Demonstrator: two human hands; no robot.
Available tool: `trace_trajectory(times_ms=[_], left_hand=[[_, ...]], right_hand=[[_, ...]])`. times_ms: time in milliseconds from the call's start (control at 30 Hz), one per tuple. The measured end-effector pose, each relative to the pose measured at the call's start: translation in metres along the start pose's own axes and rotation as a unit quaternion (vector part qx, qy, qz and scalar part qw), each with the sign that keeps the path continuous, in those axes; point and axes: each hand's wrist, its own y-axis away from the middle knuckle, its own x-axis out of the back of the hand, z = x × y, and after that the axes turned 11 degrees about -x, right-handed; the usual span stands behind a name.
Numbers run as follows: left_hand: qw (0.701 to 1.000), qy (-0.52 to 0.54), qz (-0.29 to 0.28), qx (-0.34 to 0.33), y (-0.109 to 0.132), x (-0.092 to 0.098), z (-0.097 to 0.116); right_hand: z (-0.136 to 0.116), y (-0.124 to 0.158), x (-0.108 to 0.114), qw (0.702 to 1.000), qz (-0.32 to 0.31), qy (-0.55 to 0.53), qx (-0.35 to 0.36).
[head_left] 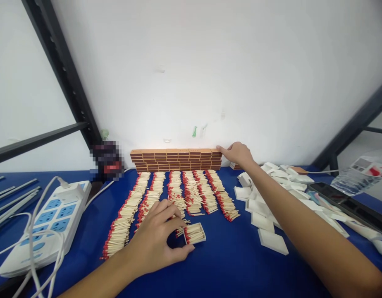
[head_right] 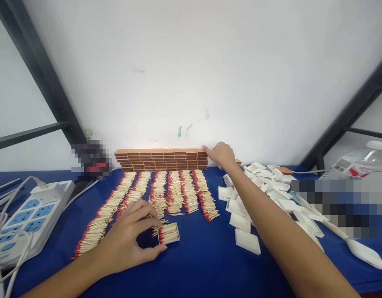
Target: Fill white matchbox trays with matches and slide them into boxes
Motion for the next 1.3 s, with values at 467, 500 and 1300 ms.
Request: trace_trajectory(times_ms=[467, 500, 1300], left_hand=[[0.988, -0.102, 0.109, 0.045, -0.004, 0.003, -0.009], [0.987, -0.106, 0.113, 0.052, -0.004, 0.003, -0.009], [0.985, -0.091, 0.137, 0.048, 0.000, -0.002, -0.015]], right_hand=[[0.019, 0.094, 0.025, 0.938, -0.113, -0.319, 0.077], [0.020, 0.112, 0.020, 0.928, -0.147, -0.324, 0.115], [0.019, 0.186, -0.017, 0.862, -0.318, -0.346, 0.188]])
